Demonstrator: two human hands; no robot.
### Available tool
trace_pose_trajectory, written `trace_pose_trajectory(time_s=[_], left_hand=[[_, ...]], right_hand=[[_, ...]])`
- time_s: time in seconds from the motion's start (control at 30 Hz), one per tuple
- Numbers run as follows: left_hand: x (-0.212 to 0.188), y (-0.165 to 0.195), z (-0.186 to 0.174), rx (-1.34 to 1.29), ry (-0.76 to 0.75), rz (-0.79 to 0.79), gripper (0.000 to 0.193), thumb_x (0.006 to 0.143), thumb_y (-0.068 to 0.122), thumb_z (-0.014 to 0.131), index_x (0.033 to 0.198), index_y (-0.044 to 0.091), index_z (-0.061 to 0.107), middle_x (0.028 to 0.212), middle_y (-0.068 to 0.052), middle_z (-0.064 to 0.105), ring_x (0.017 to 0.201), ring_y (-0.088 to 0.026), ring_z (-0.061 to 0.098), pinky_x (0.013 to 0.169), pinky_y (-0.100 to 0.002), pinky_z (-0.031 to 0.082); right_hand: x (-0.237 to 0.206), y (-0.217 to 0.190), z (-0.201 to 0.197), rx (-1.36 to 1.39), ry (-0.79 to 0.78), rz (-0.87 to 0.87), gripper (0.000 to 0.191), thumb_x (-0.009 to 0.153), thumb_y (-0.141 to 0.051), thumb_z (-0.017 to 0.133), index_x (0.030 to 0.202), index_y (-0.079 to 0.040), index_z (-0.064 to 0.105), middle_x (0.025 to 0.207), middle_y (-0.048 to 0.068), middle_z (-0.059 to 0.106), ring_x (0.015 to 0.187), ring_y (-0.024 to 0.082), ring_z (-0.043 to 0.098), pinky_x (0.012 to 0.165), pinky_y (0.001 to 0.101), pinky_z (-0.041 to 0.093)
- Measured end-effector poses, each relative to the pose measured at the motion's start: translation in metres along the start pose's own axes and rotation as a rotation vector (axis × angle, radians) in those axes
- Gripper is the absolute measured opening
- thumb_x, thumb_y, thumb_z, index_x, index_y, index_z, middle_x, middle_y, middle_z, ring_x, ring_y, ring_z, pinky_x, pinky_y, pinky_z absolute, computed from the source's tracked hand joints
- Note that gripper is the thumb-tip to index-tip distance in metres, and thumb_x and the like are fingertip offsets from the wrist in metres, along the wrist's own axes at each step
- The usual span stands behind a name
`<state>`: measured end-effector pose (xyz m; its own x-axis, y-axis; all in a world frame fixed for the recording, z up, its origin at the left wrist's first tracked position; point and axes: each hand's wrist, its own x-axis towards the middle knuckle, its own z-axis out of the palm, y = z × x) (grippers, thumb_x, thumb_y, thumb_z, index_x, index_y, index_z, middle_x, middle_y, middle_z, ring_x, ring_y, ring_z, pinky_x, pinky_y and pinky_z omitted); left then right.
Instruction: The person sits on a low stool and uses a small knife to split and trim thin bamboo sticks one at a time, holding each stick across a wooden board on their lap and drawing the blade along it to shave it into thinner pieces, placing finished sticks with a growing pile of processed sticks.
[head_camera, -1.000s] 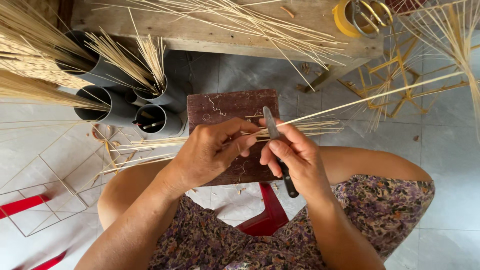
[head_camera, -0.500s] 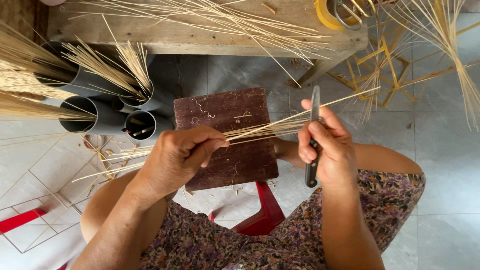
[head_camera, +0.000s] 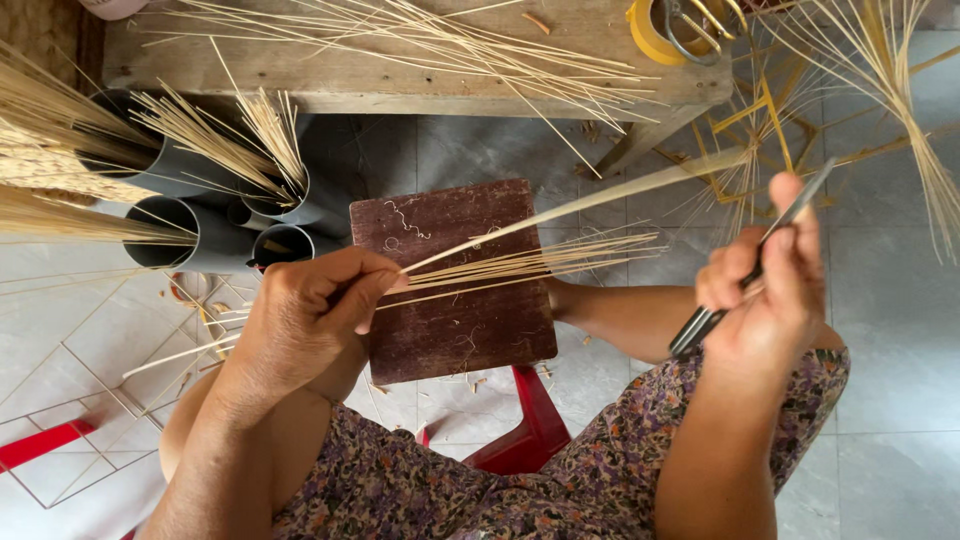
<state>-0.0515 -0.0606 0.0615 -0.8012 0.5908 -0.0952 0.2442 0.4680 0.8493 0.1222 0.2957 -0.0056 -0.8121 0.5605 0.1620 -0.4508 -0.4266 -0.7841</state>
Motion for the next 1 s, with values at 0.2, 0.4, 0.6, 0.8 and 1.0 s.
trace_pose_trajectory(time_s=[0.2, 0.4, 0.6, 0.8, 1.0], left_hand=[[0.003, 0.006, 0.011, -0.011, -0.037, 0.011, 0.012, 0.095, 0.016, 0.070, 0.098, 0.008, 0.078, 0.057, 0.000, 0.066, 0.050, -0.003, 0.059, 0.044, -0.024, 0.046], [0.005, 0.006, 0.011, 0.005, -0.114, -0.010, 0.012, 0.095, 0.015, 0.069, 0.100, 0.008, 0.078, 0.059, -0.001, 0.069, 0.051, -0.004, 0.062, 0.045, -0.024, 0.049], [0.009, 0.004, 0.025, -0.052, -0.114, 0.109, 0.010, 0.094, 0.013, 0.071, 0.100, 0.007, 0.077, 0.068, 0.002, 0.073, 0.056, -0.003, 0.065, 0.045, -0.023, 0.050], [0.005, 0.003, 0.017, -0.051, -0.143, 0.052, 0.011, 0.094, 0.012, 0.071, 0.098, 0.007, 0.079, 0.064, 0.001, 0.071, 0.053, -0.004, 0.061, 0.045, -0.022, 0.048], [0.004, 0.002, 0.015, -0.064, -0.135, 0.065, 0.011, 0.093, 0.012, 0.071, 0.098, 0.008, 0.080, 0.064, 0.001, 0.070, 0.053, -0.003, 0.059, 0.045, -0.022, 0.047]], right_hand=[[-0.026, 0.037, 0.065, -0.213, -0.316, 0.264, 0.057, 0.112, -0.016, 0.052, 0.164, -0.004, 0.033, 0.075, 0.007, 0.066, 0.055, 0.008, 0.051, 0.051, 0.0228, 0.043], [-0.026, 0.051, 0.081, -0.264, -0.256, 0.323, 0.051, 0.110, -0.015, 0.054, 0.157, -0.001, 0.043, 0.080, 0.011, 0.066, 0.058, 0.011, 0.054, 0.055, 0.0250, 0.045], [-0.029, 0.055, 0.077, -0.221, -0.247, 0.332, 0.049, 0.109, -0.015, 0.055, 0.155, -0.001, 0.047, 0.077, 0.011, 0.066, 0.056, 0.011, 0.053, 0.052, 0.0249, 0.043], [-0.020, 0.039, 0.053, -0.042, -0.150, 0.370, 0.049, 0.107, -0.012, 0.058, 0.154, -0.001, 0.048, 0.076, 0.011, 0.063, 0.056, 0.011, 0.051, 0.052, 0.0263, 0.042], [-0.018, 0.040, 0.043, -0.046, -0.130, 0.370, 0.048, 0.108, -0.011, 0.057, 0.154, 0.000, 0.049, 0.075, 0.012, 0.062, 0.055, 0.012, 0.049, 0.052, 0.0264, 0.041]])
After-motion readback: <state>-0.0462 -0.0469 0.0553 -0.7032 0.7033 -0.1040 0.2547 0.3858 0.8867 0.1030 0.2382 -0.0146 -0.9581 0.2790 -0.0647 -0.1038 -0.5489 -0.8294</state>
